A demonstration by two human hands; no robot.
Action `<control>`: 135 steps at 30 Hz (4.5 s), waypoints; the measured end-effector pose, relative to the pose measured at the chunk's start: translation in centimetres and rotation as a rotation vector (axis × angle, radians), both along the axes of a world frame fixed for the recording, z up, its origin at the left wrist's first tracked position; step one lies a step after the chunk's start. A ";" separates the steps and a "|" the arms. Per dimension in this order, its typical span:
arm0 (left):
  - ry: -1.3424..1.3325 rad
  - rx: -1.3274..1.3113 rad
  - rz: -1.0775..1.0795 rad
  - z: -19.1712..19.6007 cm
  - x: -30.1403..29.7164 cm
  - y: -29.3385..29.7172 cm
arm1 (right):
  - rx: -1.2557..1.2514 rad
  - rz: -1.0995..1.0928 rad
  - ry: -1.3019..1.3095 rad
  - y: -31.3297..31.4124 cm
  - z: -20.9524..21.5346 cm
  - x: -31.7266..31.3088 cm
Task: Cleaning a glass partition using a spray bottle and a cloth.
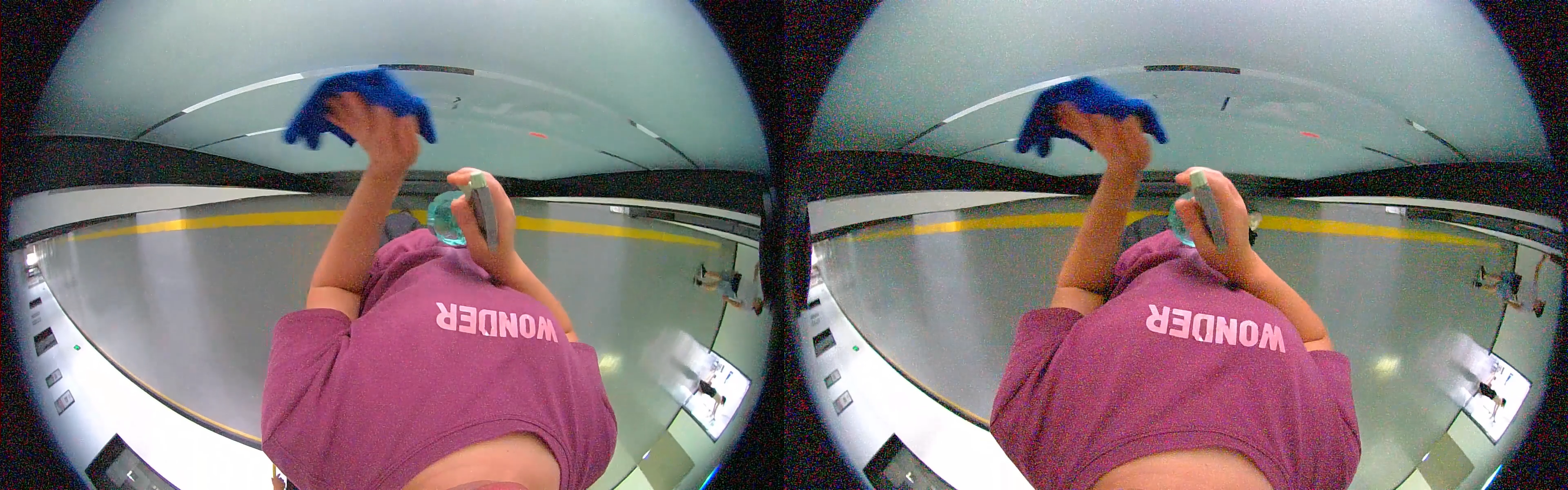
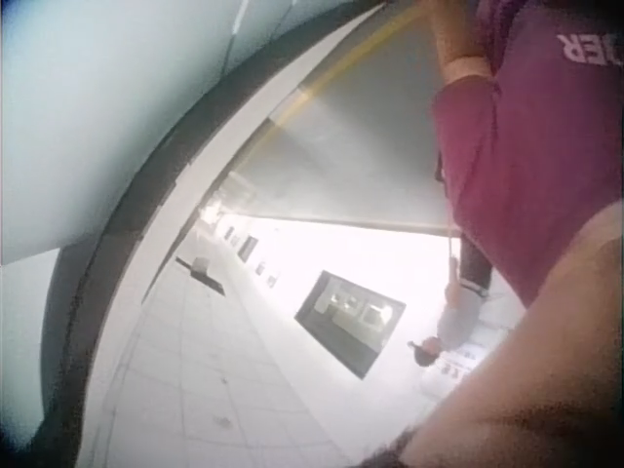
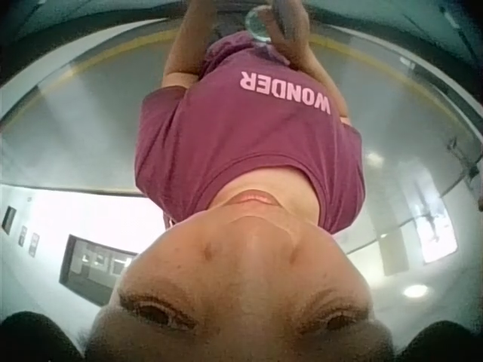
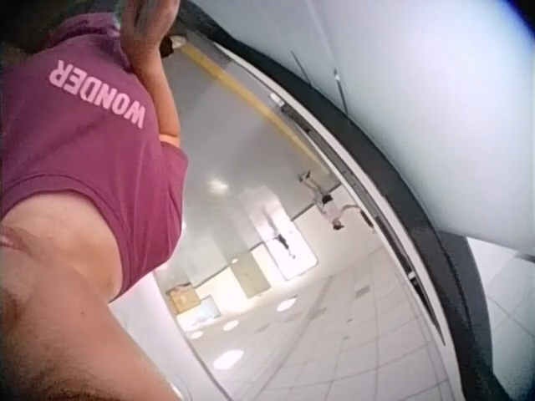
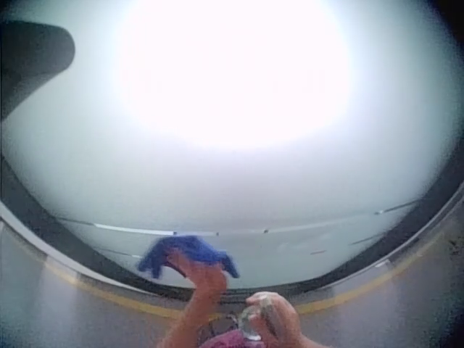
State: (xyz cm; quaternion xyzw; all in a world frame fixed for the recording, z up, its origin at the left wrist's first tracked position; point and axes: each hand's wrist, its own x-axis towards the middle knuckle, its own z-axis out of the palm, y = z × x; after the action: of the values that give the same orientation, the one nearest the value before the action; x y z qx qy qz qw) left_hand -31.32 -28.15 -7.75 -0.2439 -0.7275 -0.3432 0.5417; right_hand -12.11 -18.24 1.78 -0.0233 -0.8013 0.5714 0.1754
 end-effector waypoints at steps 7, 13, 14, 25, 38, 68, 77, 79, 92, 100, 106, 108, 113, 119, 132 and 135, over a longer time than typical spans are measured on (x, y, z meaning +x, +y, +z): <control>-0.074 -0.275 -0.299 0.1 5.1 10.0 | 0.126 0.126 0.231 0.5 -2.2 2.3; -0.322 -0.551 -0.653 4.3 8.5 15.8 | 0.136 0.027 0.256 0.9 -3.1 4.4; -0.322 -0.546 -0.647 3.6 8.7 16.6 | 0.150 -0.028 0.278 0.8 -3.4 4.7; -0.362 -0.644 -0.467 6.2 7.1 11.5 | 0.210 -0.039 0.157 2.1 -3.2 6.0; -0.194 -0.057 0.334 0.6 -5.8 -14.6 | 0.107 0.229 0.195 0.8 -2.9 3.2; 0.057 -0.444 -0.632 4.1 11.1 21.7 | 0.207 -0.064 0.100 1.7 -3.5 9.4; 0.132 -0.301 -0.509 4.8 11.9 20.9 | 0.186 0.052 0.112 4.2 -2.9 10.6; 0.123 -0.290 -0.384 6.1 12.8 19.5 | 0.229 0.126 0.115 5.6 -2.1 11.5; -0.143 0.075 -0.053 10.7 11.3 1.7 | 0.235 0.523 0.151 4.8 -2.7 11.9; 0.022 0.190 0.250 10.6 7.6 -2.7 | 0.276 0.536 0.072 7.1 -2.9 10.9; 0.083 0.222 0.332 11.3 3.4 -6.9 | 0.252 0.515 0.005 8.3 -3.6 9.3; -0.004 0.277 0.347 11.2 2.6 -8.1 | 0.256 0.514 -0.002 8.4 -3.5 9.0; 0.168 0.246 0.464 10.3 0.1 -11.6 | 0.277 0.538 0.046 8.6 -3.7 8.2; -0.112 0.583 0.240 6.9 1.6 -10.9 | 0.270 0.570 0.072 7.7 -4.0 7.9; -0.116 0.456 0.282 6.7 6.7 3.0 | 0.297 0.557 0.069 10.4 -4.2 9.1; -0.004 0.040 0.281 12.5 8.2 2.6 | 0.295 0.558 0.090 11.0 -4.7 9.6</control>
State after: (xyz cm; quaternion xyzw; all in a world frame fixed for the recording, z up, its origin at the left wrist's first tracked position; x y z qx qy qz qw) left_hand -23.16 -25.58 4.79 -0.1278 -0.7486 -0.2789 0.5877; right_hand -2.54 -7.24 -2.89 0.2481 -0.8425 0.4756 0.0487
